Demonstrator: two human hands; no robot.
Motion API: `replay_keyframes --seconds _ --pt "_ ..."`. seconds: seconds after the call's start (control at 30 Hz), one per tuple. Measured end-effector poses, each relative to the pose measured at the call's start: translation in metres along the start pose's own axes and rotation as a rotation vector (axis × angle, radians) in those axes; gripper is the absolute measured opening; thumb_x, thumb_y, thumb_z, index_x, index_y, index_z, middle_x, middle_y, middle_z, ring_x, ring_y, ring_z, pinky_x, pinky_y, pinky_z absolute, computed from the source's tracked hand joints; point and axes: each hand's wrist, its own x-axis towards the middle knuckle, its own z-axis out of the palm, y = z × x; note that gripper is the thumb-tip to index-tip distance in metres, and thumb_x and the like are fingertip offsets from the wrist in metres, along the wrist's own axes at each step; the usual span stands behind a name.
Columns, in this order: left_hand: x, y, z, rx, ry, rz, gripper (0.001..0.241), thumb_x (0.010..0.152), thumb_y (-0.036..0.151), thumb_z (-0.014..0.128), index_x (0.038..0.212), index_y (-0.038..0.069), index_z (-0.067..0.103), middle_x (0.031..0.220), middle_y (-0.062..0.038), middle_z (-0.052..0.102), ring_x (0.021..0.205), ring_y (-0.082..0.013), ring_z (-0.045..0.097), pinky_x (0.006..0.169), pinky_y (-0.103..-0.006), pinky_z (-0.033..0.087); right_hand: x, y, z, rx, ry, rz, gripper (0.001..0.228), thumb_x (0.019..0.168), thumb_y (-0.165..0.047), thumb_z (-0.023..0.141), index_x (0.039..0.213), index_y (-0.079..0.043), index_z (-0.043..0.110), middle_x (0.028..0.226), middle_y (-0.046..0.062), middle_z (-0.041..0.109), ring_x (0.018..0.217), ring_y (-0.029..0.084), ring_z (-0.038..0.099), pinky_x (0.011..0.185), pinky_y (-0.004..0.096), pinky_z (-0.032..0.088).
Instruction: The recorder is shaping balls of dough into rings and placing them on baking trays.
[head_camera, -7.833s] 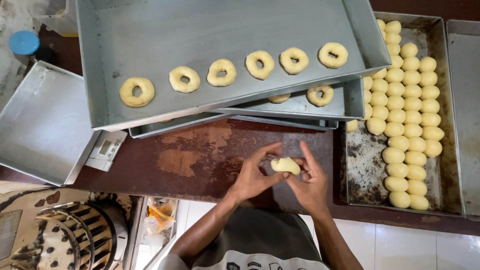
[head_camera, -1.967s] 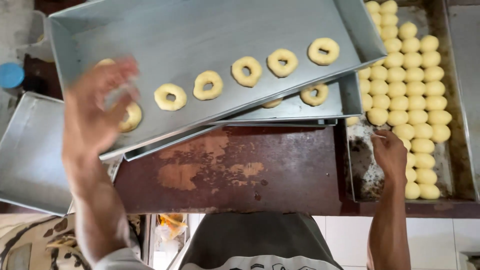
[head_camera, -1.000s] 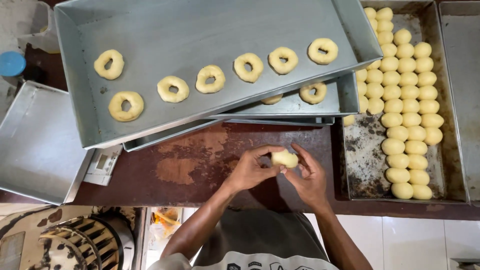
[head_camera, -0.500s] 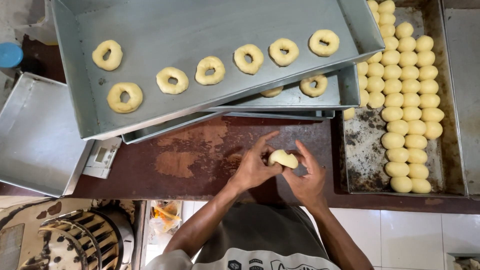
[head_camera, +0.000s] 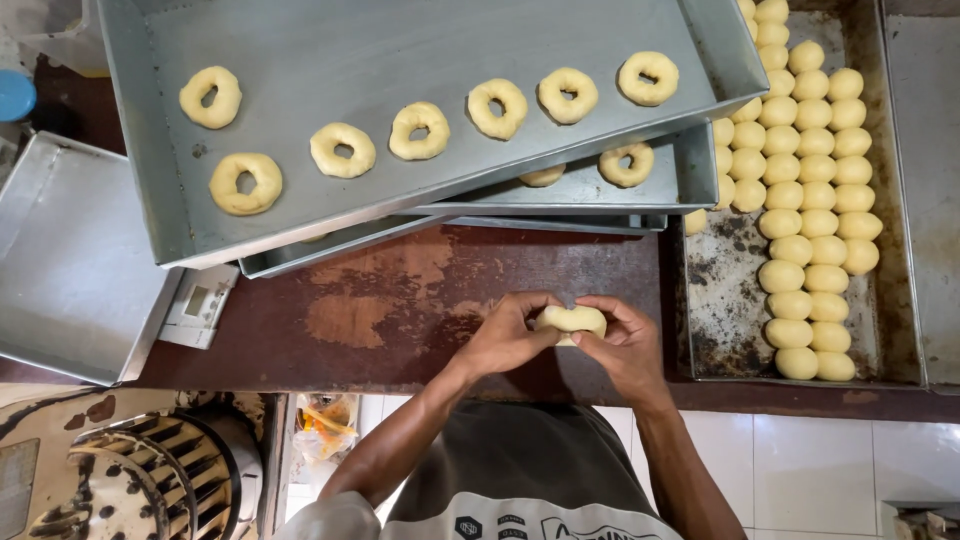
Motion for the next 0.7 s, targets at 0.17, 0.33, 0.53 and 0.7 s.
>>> replay_keyframes --seconds 0.17,0.33,0.53,0.7 --pt "0.000 0.006 -0.005 0.354 -0.008 0.140 0.022 0.069 0.014 0.078 0.090 0.006 0.075 0.095 -0.015 0.070 0.093 -0.0366 0.068 0.083 -0.0449 0.054 -0.002 -0.034 0.021 -0.141 -0.088 -0.088 0.049 0.065 0.018 0.081 0.114 0.011 0.072 0.090 0.019 0.072 0.080 0.019 0.070 0.065 0.028 0.058" --pt "0.000 0.011 0.005 0.246 0.186 0.066 0.042 0.073 0.011 0.078 0.114 0.012 0.078 0.086 -0.010 0.077 0.088 -0.0211 0.071 0.082 -0.0359 0.056 -0.003 -0.046 0.037 -0.587 0.017 -0.275 0.057 0.071 0.008 0.075 0.127 -0.001 0.073 0.093 0.019 0.076 0.082 0.025 0.073 0.068 0.037 0.056" --pt "-0.001 -0.036 0.002 0.478 0.214 0.141 0.019 0.070 0.011 0.079 0.090 0.010 0.077 0.076 -0.010 0.072 0.087 -0.0326 0.071 0.080 -0.0400 0.056 0.001 -0.048 0.030 -0.443 0.033 -0.078 0.046 0.072 0.002 0.075 0.118 -0.002 0.075 0.078 0.013 0.071 0.071 0.016 0.063 0.063 0.030 0.052" --pt "-0.001 0.001 0.003 0.188 0.136 0.147 0.065 0.072 0.003 0.075 0.136 0.007 0.065 0.109 -0.017 0.073 0.110 -0.0302 0.066 0.098 -0.0457 0.051 0.004 -0.057 0.036 -0.186 -0.126 -0.064 0.066 0.074 0.007 0.077 0.138 0.002 0.061 0.090 0.012 0.068 0.079 0.015 0.064 0.073 0.029 0.056"
